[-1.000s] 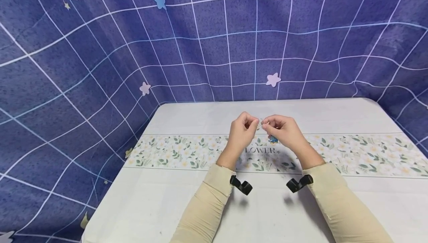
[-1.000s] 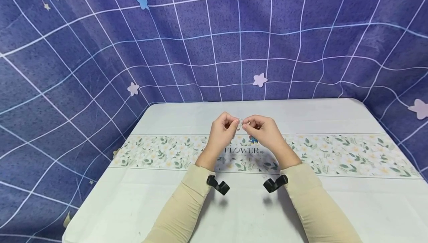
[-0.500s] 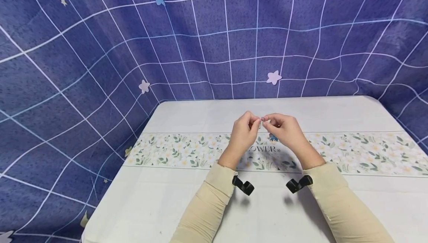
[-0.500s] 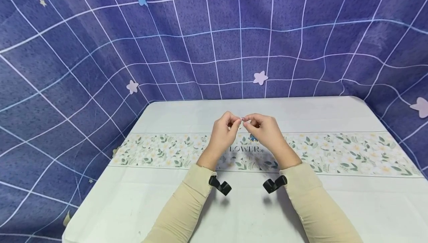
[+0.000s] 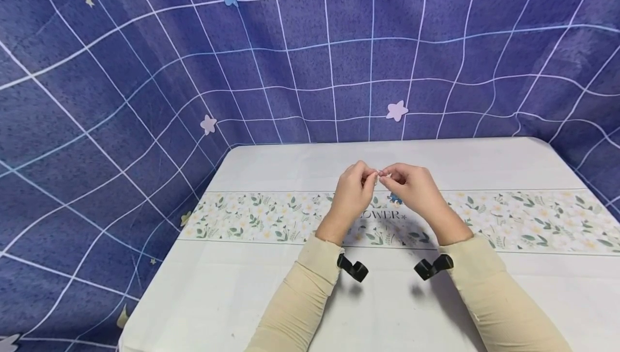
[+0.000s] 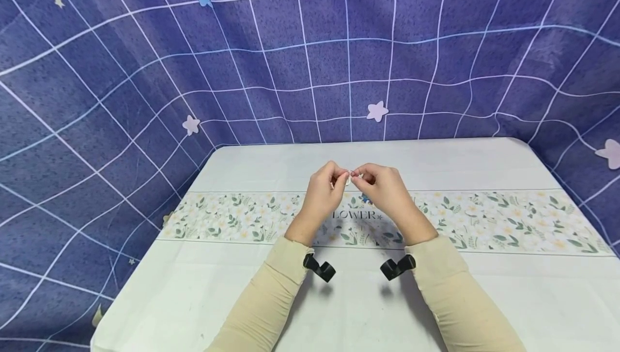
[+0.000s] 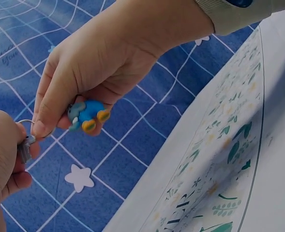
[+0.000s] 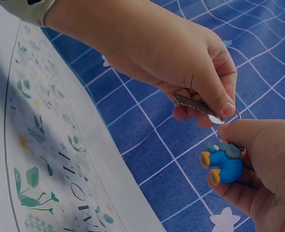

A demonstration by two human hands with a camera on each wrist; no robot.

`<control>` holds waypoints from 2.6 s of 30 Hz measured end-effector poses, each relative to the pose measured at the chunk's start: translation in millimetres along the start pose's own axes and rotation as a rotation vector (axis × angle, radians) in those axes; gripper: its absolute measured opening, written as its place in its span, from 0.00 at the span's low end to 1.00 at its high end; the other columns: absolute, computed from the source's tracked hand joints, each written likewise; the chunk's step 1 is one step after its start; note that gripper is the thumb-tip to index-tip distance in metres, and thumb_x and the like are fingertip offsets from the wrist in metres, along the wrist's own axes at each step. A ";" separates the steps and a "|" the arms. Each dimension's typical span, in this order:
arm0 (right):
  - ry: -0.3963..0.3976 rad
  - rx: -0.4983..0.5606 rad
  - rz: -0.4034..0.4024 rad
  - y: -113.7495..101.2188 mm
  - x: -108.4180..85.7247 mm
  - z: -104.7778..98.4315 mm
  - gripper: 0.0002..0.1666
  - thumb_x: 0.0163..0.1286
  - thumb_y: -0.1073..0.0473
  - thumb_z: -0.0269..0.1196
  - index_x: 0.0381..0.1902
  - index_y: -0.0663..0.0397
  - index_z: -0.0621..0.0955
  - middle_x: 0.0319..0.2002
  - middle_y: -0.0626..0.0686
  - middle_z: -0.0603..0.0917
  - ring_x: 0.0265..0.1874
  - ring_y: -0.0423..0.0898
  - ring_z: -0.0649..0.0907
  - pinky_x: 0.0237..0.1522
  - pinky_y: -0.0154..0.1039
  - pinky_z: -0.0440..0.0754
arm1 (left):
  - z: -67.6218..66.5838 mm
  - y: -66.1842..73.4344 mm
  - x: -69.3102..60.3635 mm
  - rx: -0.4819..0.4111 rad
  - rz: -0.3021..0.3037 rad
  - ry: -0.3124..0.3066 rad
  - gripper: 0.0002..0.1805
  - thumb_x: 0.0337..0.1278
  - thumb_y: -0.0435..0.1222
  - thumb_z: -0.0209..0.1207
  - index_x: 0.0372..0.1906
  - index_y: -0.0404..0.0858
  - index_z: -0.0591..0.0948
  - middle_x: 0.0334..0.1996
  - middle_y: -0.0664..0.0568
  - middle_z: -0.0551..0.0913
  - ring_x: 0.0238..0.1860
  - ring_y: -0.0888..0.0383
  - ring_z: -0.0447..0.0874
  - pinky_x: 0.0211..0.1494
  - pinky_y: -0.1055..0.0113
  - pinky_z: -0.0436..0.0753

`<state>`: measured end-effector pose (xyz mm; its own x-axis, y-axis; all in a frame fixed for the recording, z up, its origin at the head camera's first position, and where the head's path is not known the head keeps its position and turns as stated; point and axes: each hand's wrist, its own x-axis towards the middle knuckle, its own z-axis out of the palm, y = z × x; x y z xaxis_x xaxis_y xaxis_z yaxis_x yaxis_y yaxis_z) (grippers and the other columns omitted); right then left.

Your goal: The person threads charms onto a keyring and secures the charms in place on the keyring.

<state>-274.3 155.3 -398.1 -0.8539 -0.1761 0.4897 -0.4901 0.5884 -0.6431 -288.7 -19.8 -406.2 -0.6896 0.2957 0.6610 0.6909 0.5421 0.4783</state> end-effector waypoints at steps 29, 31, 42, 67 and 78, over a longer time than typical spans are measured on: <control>-0.201 0.253 -0.012 11.7 1.8 -16.5 0.05 0.72 0.64 0.64 0.42 0.59 0.85 0.24 0.49 0.76 0.19 0.40 0.70 0.22 0.34 0.70 | -11.7 -3.6 5.8 -0.415 -0.219 -0.173 0.05 0.73 0.34 0.57 0.39 0.36 0.79 0.30 0.47 0.85 0.25 0.62 0.73 0.30 0.72 0.72; -0.213 0.263 -0.006 12.5 1.7 -16.7 0.05 0.73 0.63 0.64 0.42 0.60 0.85 0.23 0.49 0.76 0.19 0.39 0.70 0.21 0.34 0.70 | -12.0 -4.0 6.1 -0.422 -0.222 -0.185 0.05 0.73 0.34 0.58 0.38 0.36 0.79 0.30 0.47 0.85 0.25 0.62 0.72 0.29 0.72 0.72; -0.271 0.311 0.009 14.3 -0.6 -16.1 0.04 0.73 0.63 0.64 0.39 0.58 0.85 0.23 0.49 0.76 0.19 0.39 0.69 0.23 0.34 0.70 | -11.7 -5.7 5.2 -0.422 -0.235 -0.245 0.05 0.73 0.33 0.57 0.39 0.35 0.80 0.29 0.47 0.84 0.26 0.60 0.75 0.30 0.71 0.73; -0.325 0.482 0.060 20.5 -4.8 -14.6 0.09 0.71 0.67 0.63 0.42 0.69 0.87 0.20 0.48 0.79 0.17 0.38 0.73 0.19 0.34 0.73 | -14.9 -8.5 3.4 -0.428 -0.195 -0.385 0.08 0.74 0.35 0.56 0.35 0.39 0.79 0.30 0.50 0.79 0.22 0.58 0.66 0.28 0.69 0.69; -0.335 0.519 0.085 25.9 -4.7 -13.6 0.09 0.70 0.67 0.63 0.41 0.70 0.86 0.25 0.47 0.83 0.20 0.40 0.78 0.23 0.35 0.77 | -12.4 -8.7 2.9 -0.358 -0.146 -0.392 0.08 0.74 0.35 0.56 0.35 0.41 0.79 0.29 0.53 0.79 0.22 0.61 0.65 0.27 0.71 0.69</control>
<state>-280.5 182.1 -409.0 -0.8609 -0.4330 0.2670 -0.3673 0.1661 -0.9151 -294.0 -33.5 -401.3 -0.7659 0.5452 0.3407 0.5652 0.3185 0.7610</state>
